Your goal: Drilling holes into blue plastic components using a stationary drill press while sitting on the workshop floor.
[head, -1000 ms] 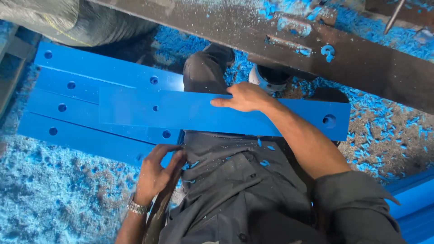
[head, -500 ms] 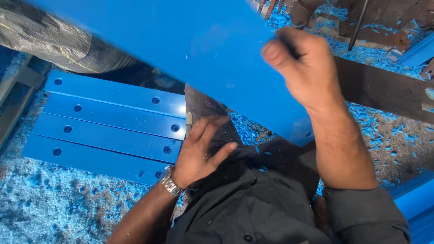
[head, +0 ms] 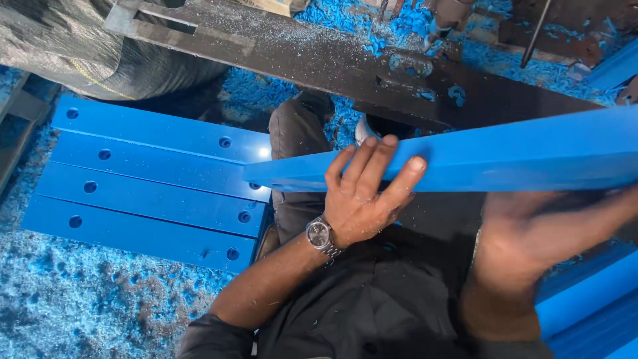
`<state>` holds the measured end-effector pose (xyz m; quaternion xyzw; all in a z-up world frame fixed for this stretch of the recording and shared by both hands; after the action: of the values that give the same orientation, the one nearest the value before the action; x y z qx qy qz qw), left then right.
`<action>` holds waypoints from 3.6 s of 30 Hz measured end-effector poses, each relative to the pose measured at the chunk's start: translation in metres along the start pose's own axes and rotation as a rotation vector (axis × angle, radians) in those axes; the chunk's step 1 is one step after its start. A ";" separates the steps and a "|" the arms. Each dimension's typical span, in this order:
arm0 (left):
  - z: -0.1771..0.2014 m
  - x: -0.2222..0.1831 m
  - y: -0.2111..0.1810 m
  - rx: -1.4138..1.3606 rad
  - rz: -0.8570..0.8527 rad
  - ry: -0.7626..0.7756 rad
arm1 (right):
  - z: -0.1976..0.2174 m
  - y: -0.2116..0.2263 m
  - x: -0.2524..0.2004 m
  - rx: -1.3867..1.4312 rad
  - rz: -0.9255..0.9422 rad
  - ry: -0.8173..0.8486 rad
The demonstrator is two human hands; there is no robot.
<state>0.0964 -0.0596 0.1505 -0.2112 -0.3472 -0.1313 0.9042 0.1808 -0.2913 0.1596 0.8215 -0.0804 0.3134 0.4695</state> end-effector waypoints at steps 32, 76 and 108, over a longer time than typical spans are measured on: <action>0.063 -0.110 0.140 -0.072 0.388 0.709 | 0.067 -0.138 0.004 -0.223 -1.086 1.209; 0.028 -0.071 0.154 -0.076 0.344 0.860 | 0.134 -0.232 0.176 -1.058 -0.524 0.802; -0.010 -0.023 0.160 -0.134 0.312 0.820 | 0.236 -0.209 0.175 -0.850 -0.596 0.317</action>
<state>0.1473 0.0783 0.0818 -0.2497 0.0858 -0.0882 0.9605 0.5118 -0.3430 0.0265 0.4892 0.1082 0.2267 0.8352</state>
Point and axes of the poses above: each hand's wrist, its own x-axis towards the middle knuckle, its own z-axis out of the back of the hand, y = z × x, the point moved 4 cm from there along x, towards the middle knuckle, and after that the axes turned 15 degrees about y, right-handed, at the moved point
